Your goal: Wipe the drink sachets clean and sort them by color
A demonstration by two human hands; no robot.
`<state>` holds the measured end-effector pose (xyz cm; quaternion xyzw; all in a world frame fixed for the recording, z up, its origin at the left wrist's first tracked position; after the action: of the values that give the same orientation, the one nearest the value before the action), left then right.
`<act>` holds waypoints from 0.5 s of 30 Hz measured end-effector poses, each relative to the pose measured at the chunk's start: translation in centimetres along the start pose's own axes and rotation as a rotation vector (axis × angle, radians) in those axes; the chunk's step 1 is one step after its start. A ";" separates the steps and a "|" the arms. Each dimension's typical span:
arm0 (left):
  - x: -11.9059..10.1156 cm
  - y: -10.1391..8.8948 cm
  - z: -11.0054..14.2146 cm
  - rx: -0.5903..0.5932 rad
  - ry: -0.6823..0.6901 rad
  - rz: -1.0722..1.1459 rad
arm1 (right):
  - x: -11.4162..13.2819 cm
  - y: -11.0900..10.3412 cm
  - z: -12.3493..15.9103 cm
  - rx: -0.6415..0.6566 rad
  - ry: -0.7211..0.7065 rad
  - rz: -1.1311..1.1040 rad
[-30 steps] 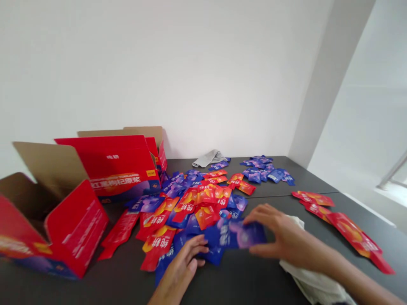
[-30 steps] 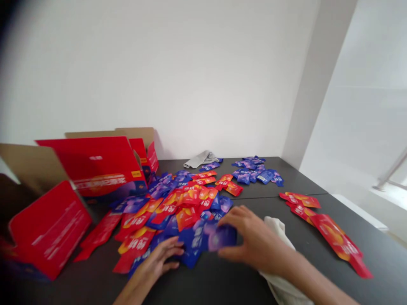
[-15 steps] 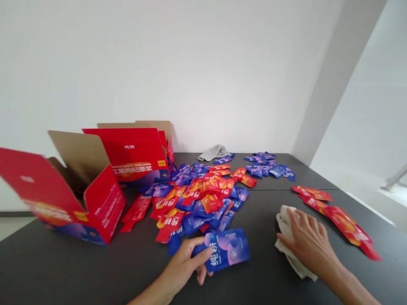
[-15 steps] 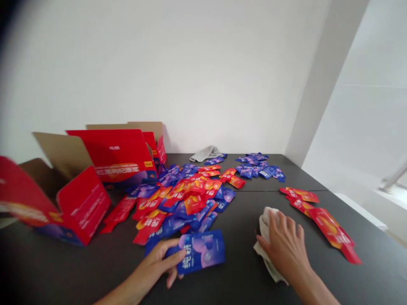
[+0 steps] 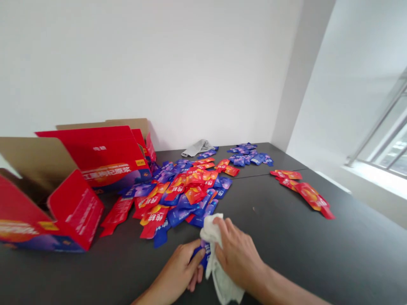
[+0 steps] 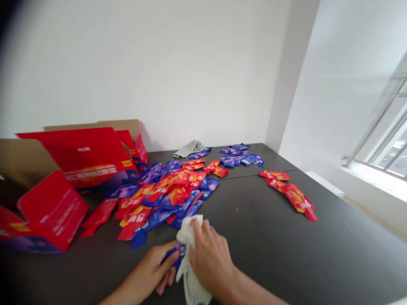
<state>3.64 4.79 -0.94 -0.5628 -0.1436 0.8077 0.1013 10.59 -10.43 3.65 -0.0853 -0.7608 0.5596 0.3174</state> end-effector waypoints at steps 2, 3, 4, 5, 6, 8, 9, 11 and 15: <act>0.2 -0.2 -0.2 0.014 0.016 0.020 | 0.0 0.1 0.0 -0.036 0.073 0.039; 0.2 -0.2 -0.2 0.013 0.028 0.026 | 0.2 0.2 0.0 -0.043 0.058 0.045; 0.2 -0.2 -0.2 0.005 0.038 0.024 | 0.5 0.5 0.1 -0.039 0.019 0.043; 0.1 -0.2 -0.2 -0.006 0.044 0.019 | 0.8 0.7 0.1 -0.026 -0.025 0.041; 0.0 -0.1 -0.1 -0.012 0.047 0.012 | 1.0 0.8 0.0 -0.014 -0.044 0.048; -0.4 0.1 0.3 0.004 0.037 0.017 | 0.5 0.5 -0.4 -0.025 0.031 0.100; -0.7 0.1 0.6 0.018 0.032 0.034 | -0.3 0.1 -0.7 -0.039 0.110 0.133; -1.5 -0.3 1.1 0.034 0.036 0.085 | -2.9 -1.0 -1.1 -0.066 0.273 0.181; -4.4 -4.1 1.4 -0.140 0.127 0.200 | -8.5 -1.9 -0.8 -0.068 0.402 0.101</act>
<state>3.85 7.01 4.83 -0.6300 -0.1360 0.7645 -0.0101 18.18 -14.60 2.20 -0.2438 -0.6955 0.5204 0.4313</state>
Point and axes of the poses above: each hand's wrist, its own z-axis away from the middle knuckle, its own y-axis out of the palm, x = y × z, the point moved 1 cm from there along -z, towards the middle knuckle, and after that the axes turned 10 degrees about -y, right-handed, at the moved point
